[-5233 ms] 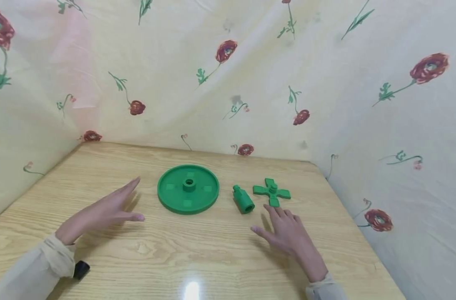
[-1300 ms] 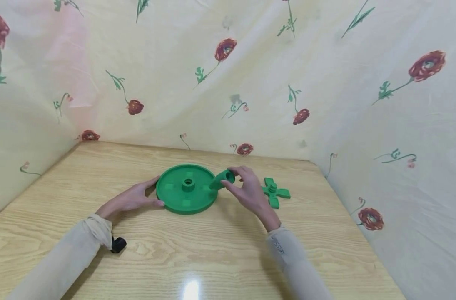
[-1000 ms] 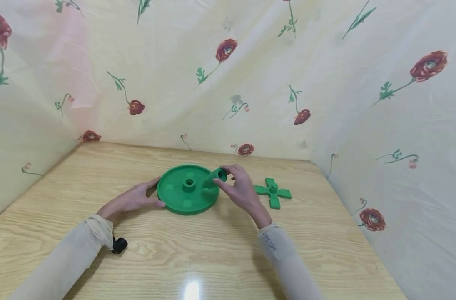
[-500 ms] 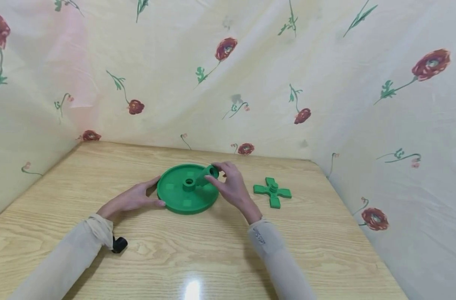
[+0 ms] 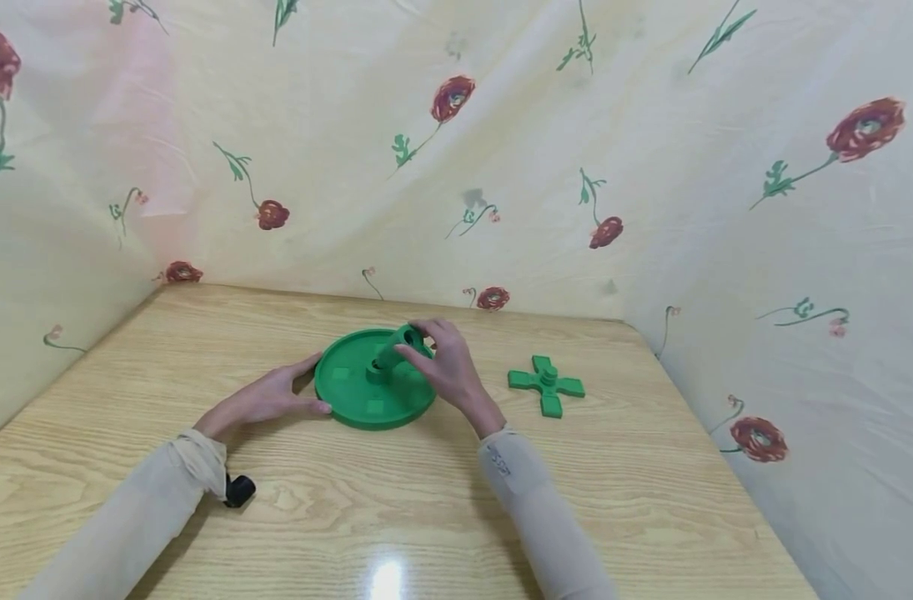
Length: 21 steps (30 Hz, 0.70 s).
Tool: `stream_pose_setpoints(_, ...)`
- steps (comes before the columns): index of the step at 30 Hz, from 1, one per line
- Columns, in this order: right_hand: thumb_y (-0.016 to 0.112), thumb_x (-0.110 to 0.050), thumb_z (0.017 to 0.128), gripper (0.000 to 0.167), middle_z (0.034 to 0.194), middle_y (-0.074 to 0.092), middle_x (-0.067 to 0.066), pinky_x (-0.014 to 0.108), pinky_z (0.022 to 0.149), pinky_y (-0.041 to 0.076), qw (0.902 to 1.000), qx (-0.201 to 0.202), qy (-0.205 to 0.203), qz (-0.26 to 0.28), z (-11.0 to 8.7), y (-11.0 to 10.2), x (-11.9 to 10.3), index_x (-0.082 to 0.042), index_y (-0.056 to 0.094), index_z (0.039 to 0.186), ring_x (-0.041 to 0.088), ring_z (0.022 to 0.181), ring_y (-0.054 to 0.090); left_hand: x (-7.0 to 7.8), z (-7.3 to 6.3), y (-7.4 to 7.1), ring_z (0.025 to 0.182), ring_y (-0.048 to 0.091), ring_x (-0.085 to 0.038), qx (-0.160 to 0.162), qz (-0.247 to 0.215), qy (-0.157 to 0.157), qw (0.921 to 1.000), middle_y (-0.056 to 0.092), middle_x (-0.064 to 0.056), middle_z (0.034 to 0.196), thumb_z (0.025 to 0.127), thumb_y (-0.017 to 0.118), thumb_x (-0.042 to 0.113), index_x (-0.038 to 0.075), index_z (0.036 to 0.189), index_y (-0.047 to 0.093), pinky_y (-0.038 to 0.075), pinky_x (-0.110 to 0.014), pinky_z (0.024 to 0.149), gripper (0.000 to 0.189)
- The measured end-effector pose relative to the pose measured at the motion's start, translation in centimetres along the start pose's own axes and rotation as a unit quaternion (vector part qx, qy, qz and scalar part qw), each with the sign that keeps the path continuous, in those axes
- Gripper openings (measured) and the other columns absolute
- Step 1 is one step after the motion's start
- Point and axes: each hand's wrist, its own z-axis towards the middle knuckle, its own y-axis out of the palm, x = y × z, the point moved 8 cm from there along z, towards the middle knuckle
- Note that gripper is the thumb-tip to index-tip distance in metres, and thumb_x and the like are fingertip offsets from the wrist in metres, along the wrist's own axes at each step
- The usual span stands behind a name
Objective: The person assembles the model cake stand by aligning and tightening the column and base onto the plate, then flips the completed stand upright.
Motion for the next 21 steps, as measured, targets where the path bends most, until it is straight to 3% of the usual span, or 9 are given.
stream_pose_setpoints(7, 0.079, -0.008, 0.093, 0.04, 0.114, 0.066, 0.021, 0.057, 0.086, 0.055, 0.9999, -0.01, 0.012, 0.006, 0.4, 0.7, 0.0, 0.01, 0.066, 0.127, 0.036, 0.108, 0.061, -0.1, 0.0, 0.0, 0.152, 0.022, -0.043, 0.0, 0.0, 0.0, 1.0, 0.023, -0.026, 0.165, 0.09, 0.083, 0.04, -0.003, 0.163, 0.016, 0.027, -0.059, 0.118, 0.108)
stream_pose_setpoints(14, 0.079, -0.01, 0.093, 0.04, 0.114, 0.066, 0.017, 0.047, 0.086, 0.056, 0.9997, -0.018, 0.014, -0.01, 0.7, 1.3, 0.1, 0.007, 0.067, 0.127, 0.032, 0.108, 0.061, 0.0, 0.0, 0.1, 0.152, 0.022, -0.043, -0.002, 0.001, -0.001, 1.0, 0.023, -0.027, 0.165, 0.091, 0.082, 0.04, -0.004, 0.163, 0.016, 0.028, -0.059, 0.118, 0.108)
stream_pose_setpoints(21, 0.079, -0.012, 0.094, 0.042, 0.115, 0.066, 0.017, 0.045, 0.088, 0.055, 0.9994, -0.028, 0.021, -0.009, 1.0, 2.0, 0.2, 0.008, 0.067, 0.128, 0.031, 0.108, 0.061, 0.0, -0.1, 0.1, 0.152, 0.022, -0.043, 0.0, 0.002, -0.006, 1.0, 0.023, -0.027, 0.165, 0.091, 0.082, 0.04, -0.004, 0.163, 0.016, 0.027, -0.059, 0.118, 0.108)
